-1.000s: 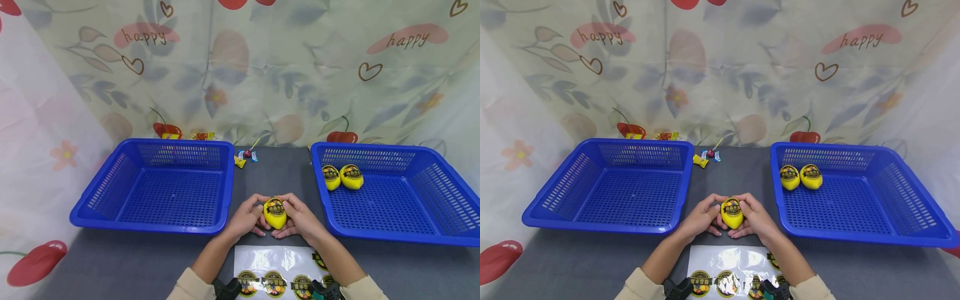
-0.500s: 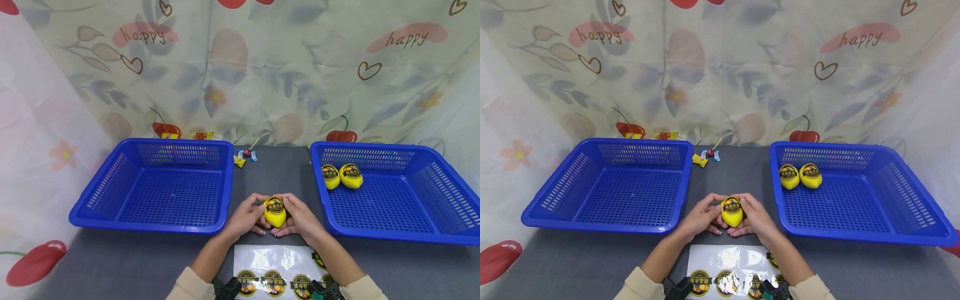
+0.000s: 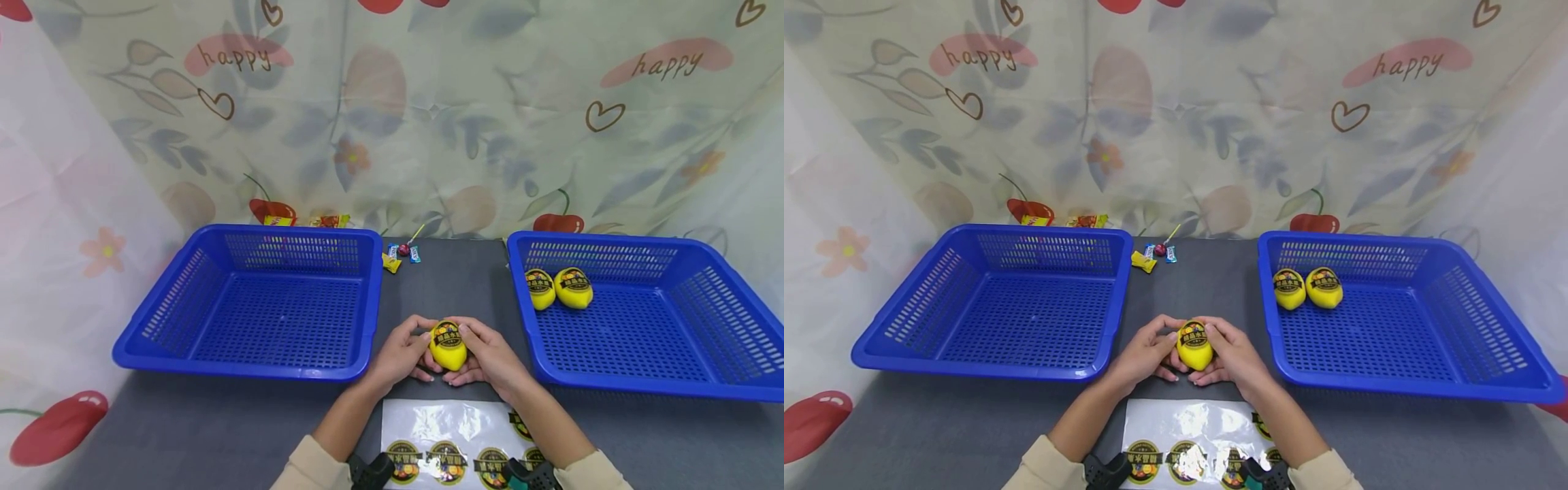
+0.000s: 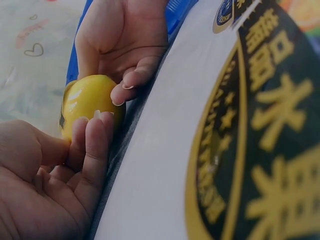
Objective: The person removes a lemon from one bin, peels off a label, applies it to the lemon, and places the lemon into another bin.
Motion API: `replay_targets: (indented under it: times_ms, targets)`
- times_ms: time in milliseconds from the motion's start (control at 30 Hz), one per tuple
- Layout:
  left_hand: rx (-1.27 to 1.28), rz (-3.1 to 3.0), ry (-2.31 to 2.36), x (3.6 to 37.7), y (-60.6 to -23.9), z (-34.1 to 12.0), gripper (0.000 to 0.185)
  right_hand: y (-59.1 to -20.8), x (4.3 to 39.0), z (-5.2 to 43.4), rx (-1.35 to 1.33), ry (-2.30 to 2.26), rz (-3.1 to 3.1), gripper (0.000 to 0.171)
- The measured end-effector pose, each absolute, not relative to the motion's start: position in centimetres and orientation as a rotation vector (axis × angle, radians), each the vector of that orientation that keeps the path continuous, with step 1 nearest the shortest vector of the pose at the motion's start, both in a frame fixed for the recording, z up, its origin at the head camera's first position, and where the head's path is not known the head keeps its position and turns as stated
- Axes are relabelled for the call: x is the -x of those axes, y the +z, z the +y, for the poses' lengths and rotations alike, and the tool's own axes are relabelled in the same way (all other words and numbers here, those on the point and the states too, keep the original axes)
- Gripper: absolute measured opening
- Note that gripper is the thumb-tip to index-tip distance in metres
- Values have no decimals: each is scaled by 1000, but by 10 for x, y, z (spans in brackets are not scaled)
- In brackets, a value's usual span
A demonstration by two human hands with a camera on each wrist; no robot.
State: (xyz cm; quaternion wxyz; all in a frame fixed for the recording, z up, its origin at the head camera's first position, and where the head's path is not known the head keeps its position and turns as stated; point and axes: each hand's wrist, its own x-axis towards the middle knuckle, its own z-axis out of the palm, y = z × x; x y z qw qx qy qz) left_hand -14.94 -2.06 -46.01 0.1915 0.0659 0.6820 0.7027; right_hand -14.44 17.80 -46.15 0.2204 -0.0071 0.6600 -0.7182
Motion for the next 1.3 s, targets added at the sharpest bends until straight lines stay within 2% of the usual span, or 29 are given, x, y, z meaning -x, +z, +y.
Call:
replay_targets:
  times_ms: [600,833,1033,1167,1300]
  targets:
    - [-348,1862,1912,152,-460,-30,43,-459,142,177,-27,-2001,1856,44]
    - [-346,1848,1894,154,-460,-33,48,-460,145,177,36,-1955,1841,55]
    - [-260,1852,1896,153,-458,-31,42,-455,140,173,260,-1674,2182,82]
    - [-235,1857,1906,152,-458,-29,40,-447,133,167,400,-1319,2663,79]
    - [-231,1842,1922,151,-459,-28,40,-427,122,164,448,-1126,2878,77]
